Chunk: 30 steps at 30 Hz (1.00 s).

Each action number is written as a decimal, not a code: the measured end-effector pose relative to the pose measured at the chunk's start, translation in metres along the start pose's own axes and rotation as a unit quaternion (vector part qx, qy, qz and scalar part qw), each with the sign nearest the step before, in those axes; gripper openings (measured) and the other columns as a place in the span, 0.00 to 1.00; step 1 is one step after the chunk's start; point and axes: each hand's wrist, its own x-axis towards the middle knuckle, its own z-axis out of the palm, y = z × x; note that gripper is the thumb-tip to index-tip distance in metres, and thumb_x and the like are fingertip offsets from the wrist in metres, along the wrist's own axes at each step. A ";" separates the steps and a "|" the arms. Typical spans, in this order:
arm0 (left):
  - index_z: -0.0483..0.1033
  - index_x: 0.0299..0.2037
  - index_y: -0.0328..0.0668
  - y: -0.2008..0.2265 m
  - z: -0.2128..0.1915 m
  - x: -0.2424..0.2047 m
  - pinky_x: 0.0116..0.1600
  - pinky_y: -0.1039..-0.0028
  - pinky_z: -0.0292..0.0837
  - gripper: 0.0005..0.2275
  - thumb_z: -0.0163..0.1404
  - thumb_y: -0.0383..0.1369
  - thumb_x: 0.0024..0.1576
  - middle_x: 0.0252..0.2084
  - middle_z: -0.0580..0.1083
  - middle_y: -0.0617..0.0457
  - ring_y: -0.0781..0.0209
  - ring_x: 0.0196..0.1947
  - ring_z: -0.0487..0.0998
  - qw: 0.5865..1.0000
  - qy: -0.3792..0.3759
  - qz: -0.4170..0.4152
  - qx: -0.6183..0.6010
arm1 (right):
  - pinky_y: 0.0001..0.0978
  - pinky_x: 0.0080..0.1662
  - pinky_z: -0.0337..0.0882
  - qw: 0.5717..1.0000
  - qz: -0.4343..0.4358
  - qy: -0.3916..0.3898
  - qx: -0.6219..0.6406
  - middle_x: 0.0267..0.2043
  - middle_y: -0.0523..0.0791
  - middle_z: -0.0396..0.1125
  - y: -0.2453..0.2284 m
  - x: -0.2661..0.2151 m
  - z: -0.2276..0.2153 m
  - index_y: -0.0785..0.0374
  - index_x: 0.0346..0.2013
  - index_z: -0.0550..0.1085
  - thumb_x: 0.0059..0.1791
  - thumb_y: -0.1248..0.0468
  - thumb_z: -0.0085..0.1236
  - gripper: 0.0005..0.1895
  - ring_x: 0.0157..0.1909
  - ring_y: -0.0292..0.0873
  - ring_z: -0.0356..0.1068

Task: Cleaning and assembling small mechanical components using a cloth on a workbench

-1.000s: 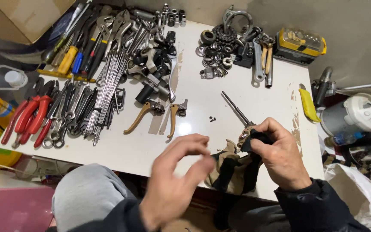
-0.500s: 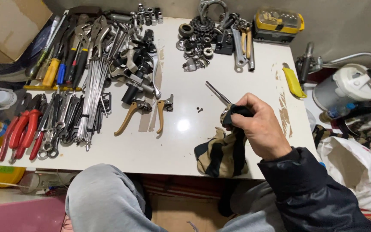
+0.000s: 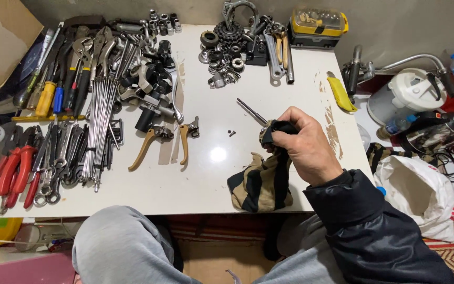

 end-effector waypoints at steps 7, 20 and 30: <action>0.80 0.35 0.42 -0.012 0.011 0.036 0.37 0.73 0.65 0.13 0.47 0.21 0.41 0.46 0.84 0.46 0.59 0.32 0.71 1.000 0.004 -0.015 0.015 | 0.27 0.26 0.71 1.000 -0.002 -0.002 0.012 0.22 0.50 0.65 0.002 0.001 -0.002 0.69 0.28 0.71 0.35 0.78 0.58 0.09 0.22 0.42 0.71; 0.82 0.37 0.42 -0.008 0.068 0.102 0.30 0.75 0.60 0.13 0.47 0.22 0.44 0.43 0.85 0.47 0.62 0.25 0.67 0.999 -0.001 -0.046 0.028 | 0.28 0.25 0.72 1.000 -0.008 -0.016 0.023 0.21 0.52 0.67 0.006 0.005 -0.005 0.70 0.27 0.71 0.37 0.79 0.62 0.09 0.22 0.43 0.73; 0.83 0.38 0.42 0.286 0.215 0.138 0.24 0.77 0.57 0.13 0.47 0.22 0.47 0.42 0.87 0.48 0.64 0.19 0.64 0.997 -0.001 -0.067 0.043 | 0.26 0.26 0.71 1.000 -0.002 -0.018 0.013 0.21 0.51 0.67 0.006 0.005 -0.005 0.69 0.28 0.72 0.37 0.79 0.60 0.09 0.22 0.42 0.72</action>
